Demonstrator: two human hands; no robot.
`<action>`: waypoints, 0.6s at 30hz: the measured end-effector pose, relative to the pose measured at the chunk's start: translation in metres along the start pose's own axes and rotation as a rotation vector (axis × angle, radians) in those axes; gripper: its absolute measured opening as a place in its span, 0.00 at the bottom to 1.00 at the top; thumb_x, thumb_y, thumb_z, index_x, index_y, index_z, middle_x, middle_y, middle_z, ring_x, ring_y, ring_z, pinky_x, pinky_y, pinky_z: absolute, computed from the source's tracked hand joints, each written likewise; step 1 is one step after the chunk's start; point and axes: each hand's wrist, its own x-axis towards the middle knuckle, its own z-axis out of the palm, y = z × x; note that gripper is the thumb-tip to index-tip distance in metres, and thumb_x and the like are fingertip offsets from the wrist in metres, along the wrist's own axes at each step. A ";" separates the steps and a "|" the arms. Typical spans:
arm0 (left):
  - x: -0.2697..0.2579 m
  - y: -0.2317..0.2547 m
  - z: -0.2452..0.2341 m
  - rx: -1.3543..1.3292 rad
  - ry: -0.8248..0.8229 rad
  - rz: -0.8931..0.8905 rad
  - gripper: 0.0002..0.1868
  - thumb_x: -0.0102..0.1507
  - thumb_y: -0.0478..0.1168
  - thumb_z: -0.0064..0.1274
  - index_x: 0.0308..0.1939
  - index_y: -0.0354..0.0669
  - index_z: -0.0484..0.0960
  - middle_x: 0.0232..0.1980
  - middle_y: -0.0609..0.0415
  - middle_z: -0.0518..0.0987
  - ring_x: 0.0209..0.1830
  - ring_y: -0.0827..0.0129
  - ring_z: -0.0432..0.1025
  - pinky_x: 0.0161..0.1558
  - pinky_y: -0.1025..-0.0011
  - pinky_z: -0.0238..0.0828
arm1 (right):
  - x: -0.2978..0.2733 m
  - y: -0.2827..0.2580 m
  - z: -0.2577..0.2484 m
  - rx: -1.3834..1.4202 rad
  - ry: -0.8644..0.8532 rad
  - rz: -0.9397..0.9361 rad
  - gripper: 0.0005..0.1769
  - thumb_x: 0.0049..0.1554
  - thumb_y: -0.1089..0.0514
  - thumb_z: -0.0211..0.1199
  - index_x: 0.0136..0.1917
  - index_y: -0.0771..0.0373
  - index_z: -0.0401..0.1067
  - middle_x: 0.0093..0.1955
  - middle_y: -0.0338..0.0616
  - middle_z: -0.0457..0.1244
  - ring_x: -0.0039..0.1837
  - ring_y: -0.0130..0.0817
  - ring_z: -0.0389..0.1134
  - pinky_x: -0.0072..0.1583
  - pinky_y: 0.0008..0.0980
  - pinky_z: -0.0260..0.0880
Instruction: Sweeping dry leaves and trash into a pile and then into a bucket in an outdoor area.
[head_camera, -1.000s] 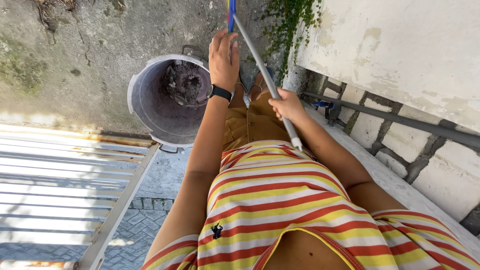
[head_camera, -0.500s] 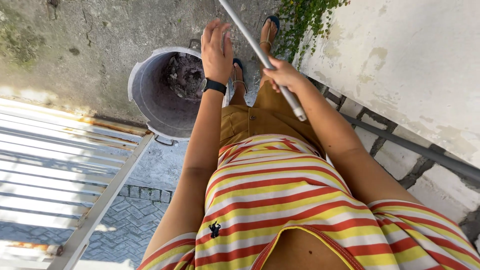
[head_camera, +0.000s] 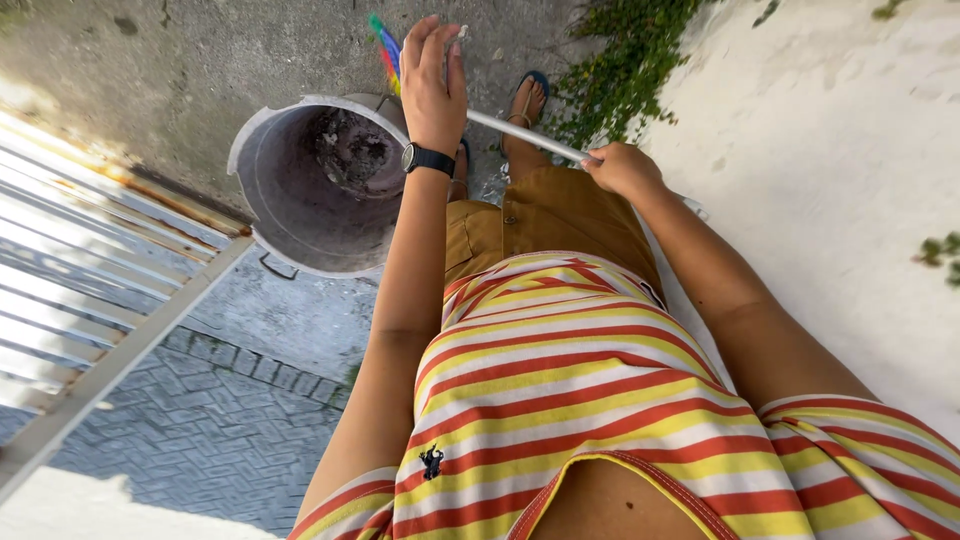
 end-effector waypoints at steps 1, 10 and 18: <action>0.005 0.004 0.007 0.004 0.020 0.002 0.11 0.72 0.36 0.51 0.58 0.46 0.80 0.66 0.49 0.73 0.66 0.51 0.71 0.65 0.57 0.71 | 0.015 0.002 -0.007 -0.036 0.021 -0.005 0.20 0.61 0.40 0.61 0.62 0.48 0.78 0.50 0.48 0.71 0.50 0.48 0.72 0.53 0.46 0.71; 0.048 0.034 0.040 0.003 0.126 -0.055 0.11 0.71 0.34 0.52 0.57 0.47 0.79 0.63 0.51 0.74 0.62 0.51 0.71 0.63 0.56 0.71 | 0.032 0.004 -0.066 -0.278 0.240 -0.305 0.16 0.66 0.46 0.59 0.58 0.57 0.78 0.42 0.51 0.70 0.45 0.52 0.72 0.49 0.50 0.72; 0.064 0.042 0.037 0.042 0.123 -0.008 0.13 0.71 0.35 0.51 0.59 0.48 0.77 0.61 0.49 0.73 0.61 0.49 0.70 0.62 0.53 0.68 | 0.090 0.022 -0.052 -0.321 0.093 -0.235 0.13 0.58 0.43 0.63 0.51 0.47 0.81 0.45 0.47 0.70 0.46 0.49 0.71 0.49 0.49 0.71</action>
